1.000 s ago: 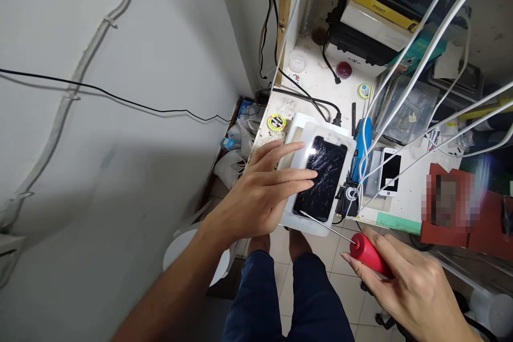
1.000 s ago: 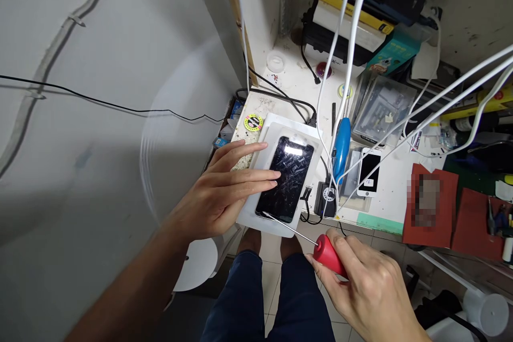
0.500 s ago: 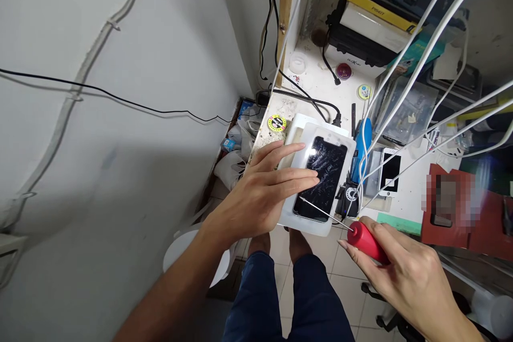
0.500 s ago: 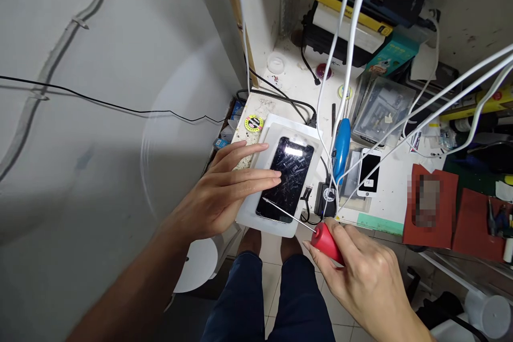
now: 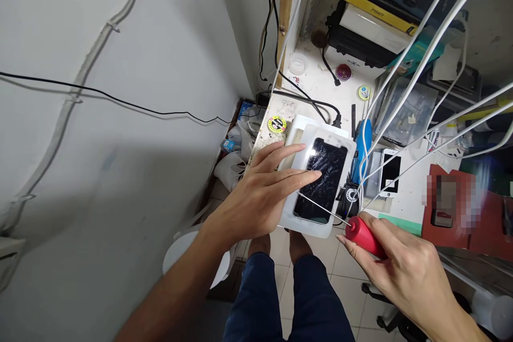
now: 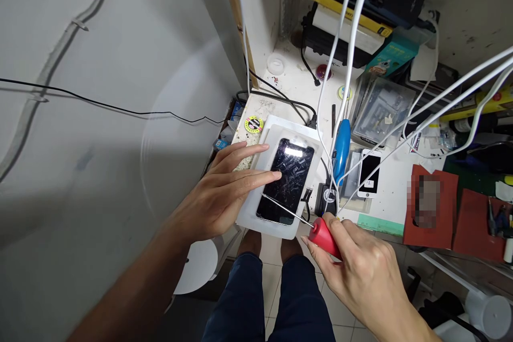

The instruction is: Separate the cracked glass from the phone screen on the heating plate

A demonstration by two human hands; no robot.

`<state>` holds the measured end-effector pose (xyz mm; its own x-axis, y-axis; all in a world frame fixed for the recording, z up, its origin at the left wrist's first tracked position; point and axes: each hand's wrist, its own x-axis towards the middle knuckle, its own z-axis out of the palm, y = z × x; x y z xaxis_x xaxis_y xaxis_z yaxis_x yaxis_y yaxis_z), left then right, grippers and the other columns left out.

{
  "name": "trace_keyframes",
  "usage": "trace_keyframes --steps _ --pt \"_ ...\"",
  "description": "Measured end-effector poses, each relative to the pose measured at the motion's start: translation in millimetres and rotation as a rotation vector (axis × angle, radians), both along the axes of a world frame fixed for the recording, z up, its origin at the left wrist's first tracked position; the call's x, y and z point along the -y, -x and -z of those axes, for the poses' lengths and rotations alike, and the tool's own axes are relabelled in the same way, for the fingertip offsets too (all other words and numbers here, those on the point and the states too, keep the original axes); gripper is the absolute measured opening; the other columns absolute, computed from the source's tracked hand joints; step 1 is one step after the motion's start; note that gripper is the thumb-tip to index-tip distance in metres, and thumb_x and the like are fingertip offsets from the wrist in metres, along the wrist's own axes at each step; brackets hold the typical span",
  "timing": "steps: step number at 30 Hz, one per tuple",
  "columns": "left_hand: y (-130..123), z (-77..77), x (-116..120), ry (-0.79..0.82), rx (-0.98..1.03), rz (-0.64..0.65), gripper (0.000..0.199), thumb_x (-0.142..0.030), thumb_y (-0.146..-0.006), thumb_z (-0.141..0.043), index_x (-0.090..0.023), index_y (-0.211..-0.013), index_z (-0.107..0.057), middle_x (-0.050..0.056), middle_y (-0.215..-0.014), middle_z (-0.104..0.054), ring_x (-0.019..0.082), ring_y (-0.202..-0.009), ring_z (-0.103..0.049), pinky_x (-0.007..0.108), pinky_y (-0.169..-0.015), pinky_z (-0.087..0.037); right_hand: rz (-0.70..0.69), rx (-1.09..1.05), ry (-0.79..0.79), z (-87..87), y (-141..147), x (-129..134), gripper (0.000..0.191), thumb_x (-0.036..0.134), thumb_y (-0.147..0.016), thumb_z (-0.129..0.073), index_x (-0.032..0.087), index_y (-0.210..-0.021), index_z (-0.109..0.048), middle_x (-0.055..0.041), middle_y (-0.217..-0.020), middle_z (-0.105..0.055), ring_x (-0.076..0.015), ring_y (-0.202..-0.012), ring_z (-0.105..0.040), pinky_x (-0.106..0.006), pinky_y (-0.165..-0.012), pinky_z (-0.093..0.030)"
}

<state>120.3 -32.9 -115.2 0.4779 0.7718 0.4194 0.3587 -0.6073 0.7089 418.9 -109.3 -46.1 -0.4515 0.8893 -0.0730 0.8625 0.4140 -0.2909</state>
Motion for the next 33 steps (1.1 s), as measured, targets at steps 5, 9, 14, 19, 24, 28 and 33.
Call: trace_keyframes --steps 5,9,14,19,24,28,33 --pt "-0.8 -0.3 -0.3 -0.013 0.008 -0.003 0.065 0.013 -0.092 -0.045 -0.021 -0.146 -0.06 0.005 -0.127 -0.08 0.029 -0.156 -0.05 0.06 -0.13 -0.038 -0.037 -0.012 0.03 -5.0 2.7 0.9 0.035 0.043 -0.111 -0.06 0.012 -0.128 -0.065 -0.006 -0.09 -0.071 -0.0149 -0.065 -0.066 -0.027 -0.056 -0.045" --pt "-1.2 0.1 -0.3 -0.016 0.003 -0.001 0.065 0.014 -0.09 -0.045 -0.018 -0.144 -0.061 0.007 -0.129 -0.08 0.031 -0.156 -0.05 0.061 -0.13 -0.038 -0.048 -0.007 0.036 -6.1 -0.1 2.7 0.035 0.042 -0.112 -0.06 0.012 -0.128 -0.065 -0.0059 -0.089 -0.071 -0.0154 -0.066 -0.067 -0.027 -0.057 -0.046" --pt "-1.0 0.4 -0.6 -0.01 0.012 0.004 0.066 0.015 -0.088 -0.045 -0.018 -0.144 -0.062 0.006 -0.128 -0.08 0.031 -0.156 -0.05 0.06 -0.13 -0.037 -0.044 -0.007 0.031 -4.1 -4.7 3.7 0.033 0.04 -0.111 -0.061 0.012 -0.128 -0.066 -0.0074 -0.091 -0.072 -0.0162 -0.068 -0.068 -0.029 -0.057 -0.045" --pt "-1.2 -0.3 -0.8 -0.012 0.007 0.002 0.067 0.013 -0.089 -0.044 -0.021 -0.145 -0.06 0.005 -0.127 -0.08 0.03 -0.156 -0.05 0.06 -0.13 -0.037 -0.051 -0.038 0.064 -3.5 -4.4 6.5 0.034 0.041 -0.11 -0.063 0.013 -0.13 -0.065 -0.0064 -0.091 -0.072 -0.0158 -0.068 -0.068 -0.028 -0.061 -0.05" --pt "-1.6 -0.1 -0.9 -0.011 0.013 0.004 0.067 0.013 -0.088 -0.044 -0.021 -0.144 -0.06 0.005 -0.126 -0.081 0.03 -0.155 -0.051 0.06 -0.13 -0.038 -0.062 -0.042 0.071 -3.3 -5.3 9.4 0.031 0.041 -0.11 -0.063 0.014 -0.126 -0.065 -0.0074 -0.091 -0.073 -0.0158 -0.063 -0.067 -0.029 -0.061 -0.051" --pt "-1.4 0.9 -0.6 -0.019 0.027 0.012 0.067 0.014 -0.086 -0.044 -0.019 -0.141 -0.063 0.004 -0.129 -0.08 0.031 -0.155 -0.051 0.06 -0.129 -0.039 -0.071 -0.047 0.076 -4.5 -5.8 11.0 0.031 0.04 -0.11 -0.064 0.014 -0.125 -0.065 -0.0072 -0.089 -0.072 -0.0161 -0.064 -0.067 -0.029 -0.059 -0.05" --pt "-1.7 0.7 -0.5 -0.013 0.03 0.018 0.066 0.012 -0.087 -0.044 -0.024 -0.138 -0.064 0.002 -0.133 -0.079 0.029 -0.157 -0.05 0.059 -0.131 -0.039 -0.058 -0.064 0.08 -6.0 -8.5 11.9 0.033 0.04 -0.109 -0.066 0.013 -0.128 -0.065 -0.0056 -0.087 -0.071 -0.0152 -0.064 -0.065 -0.029 -0.058 -0.049"
